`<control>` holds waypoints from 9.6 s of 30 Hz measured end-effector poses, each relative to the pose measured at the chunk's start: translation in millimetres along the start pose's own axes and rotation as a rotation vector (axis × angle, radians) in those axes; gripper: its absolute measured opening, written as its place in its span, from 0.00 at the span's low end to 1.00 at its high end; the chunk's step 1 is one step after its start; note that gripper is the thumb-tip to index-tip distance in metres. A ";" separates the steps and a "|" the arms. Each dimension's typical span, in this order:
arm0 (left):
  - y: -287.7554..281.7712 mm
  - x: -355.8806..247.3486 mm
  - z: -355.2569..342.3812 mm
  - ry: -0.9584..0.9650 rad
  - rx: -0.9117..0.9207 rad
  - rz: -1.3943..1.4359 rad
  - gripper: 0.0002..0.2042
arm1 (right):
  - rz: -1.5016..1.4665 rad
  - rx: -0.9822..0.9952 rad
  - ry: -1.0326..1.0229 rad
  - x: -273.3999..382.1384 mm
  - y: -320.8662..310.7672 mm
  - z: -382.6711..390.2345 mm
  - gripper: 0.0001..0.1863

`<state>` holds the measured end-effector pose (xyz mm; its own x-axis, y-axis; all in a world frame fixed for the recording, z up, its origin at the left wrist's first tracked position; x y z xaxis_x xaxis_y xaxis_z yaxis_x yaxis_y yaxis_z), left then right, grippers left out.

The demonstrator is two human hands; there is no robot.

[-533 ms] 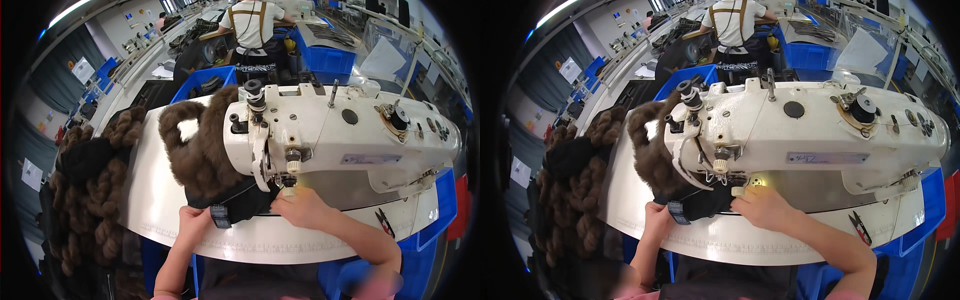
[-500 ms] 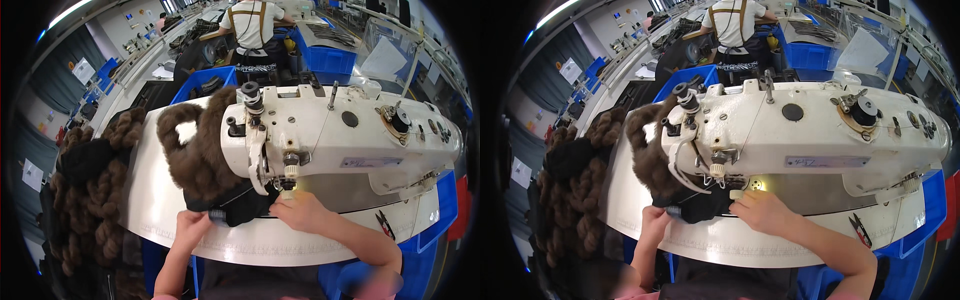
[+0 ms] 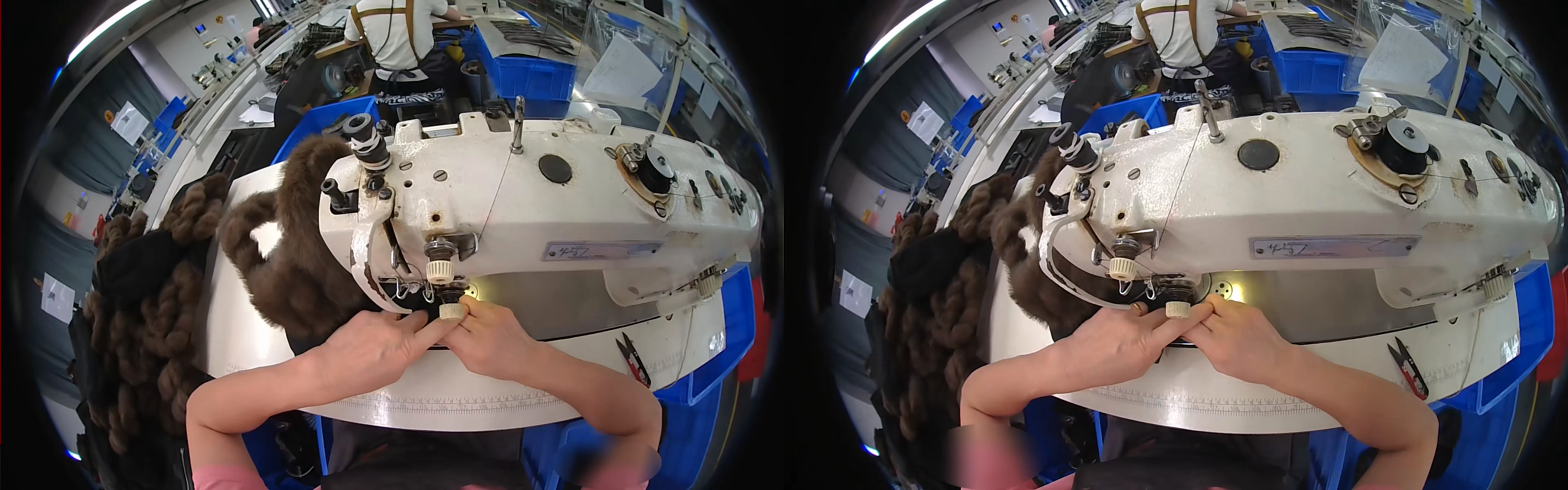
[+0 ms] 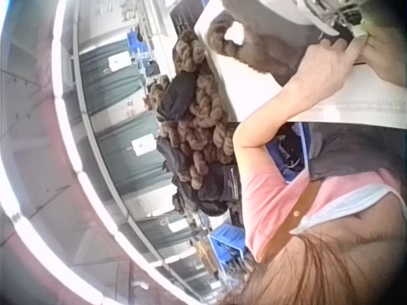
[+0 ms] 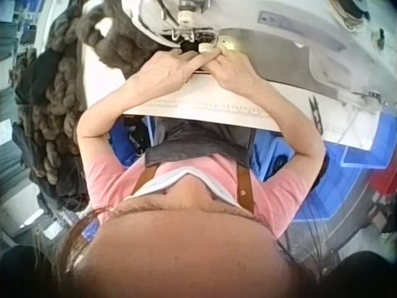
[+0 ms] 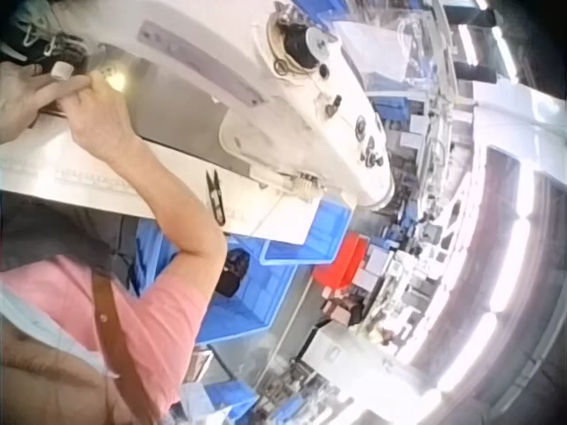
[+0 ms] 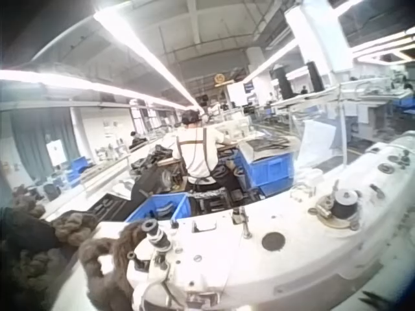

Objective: Sewing fur trim onto a black garment using an industrial sewing machine.

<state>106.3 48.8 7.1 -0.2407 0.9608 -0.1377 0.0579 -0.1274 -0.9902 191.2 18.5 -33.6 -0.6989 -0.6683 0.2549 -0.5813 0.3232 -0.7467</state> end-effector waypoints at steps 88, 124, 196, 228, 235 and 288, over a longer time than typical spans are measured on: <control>20.5 34.1 20.4 -0.143 -0.521 -0.182 0.08 | 0.146 0.163 0.262 -22.9 34.3 -24.8 0.08; 4.3 29.8 26.2 -0.292 -0.411 -0.020 0.05 | 0.124 -0.038 0.239 -25.9 30.5 -15.3 0.07; 11.9 42.5 18.3 -0.419 -0.048 0.493 0.17 | -0.303 -0.045 0.178 2.6 18.4 2.7 0.13; -4.2 41.6 9.6 -0.363 -0.312 -0.185 0.11 | 0.012 0.078 0.100 4.1 11.7 -1.7 0.23; -10.7 47.4 10.8 -0.381 -0.296 -0.042 0.08 | 0.025 0.106 0.095 9.6 18.2 -4.4 0.26; 30.0 -2.4 21.4 -0.088 -0.394 -0.378 0.20 | 0.488 0.373 0.102 -28.6 25.7 13.9 0.20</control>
<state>87.8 37.4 -22.8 -0.3941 0.8954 0.2074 0.3059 0.3406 -0.8890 202.0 36.6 -68.6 -0.8941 -0.4298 -0.1263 -0.0130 0.3067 -0.9517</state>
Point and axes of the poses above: each hand's wrist, its own z-axis away from the middle knuckle, its own y-axis out of the palm, x = y × z, the point moved 8 cm from there along -z, towards the middle knuckle, and after that the axes turned 2 degrees about z, right-handed, at the moved point
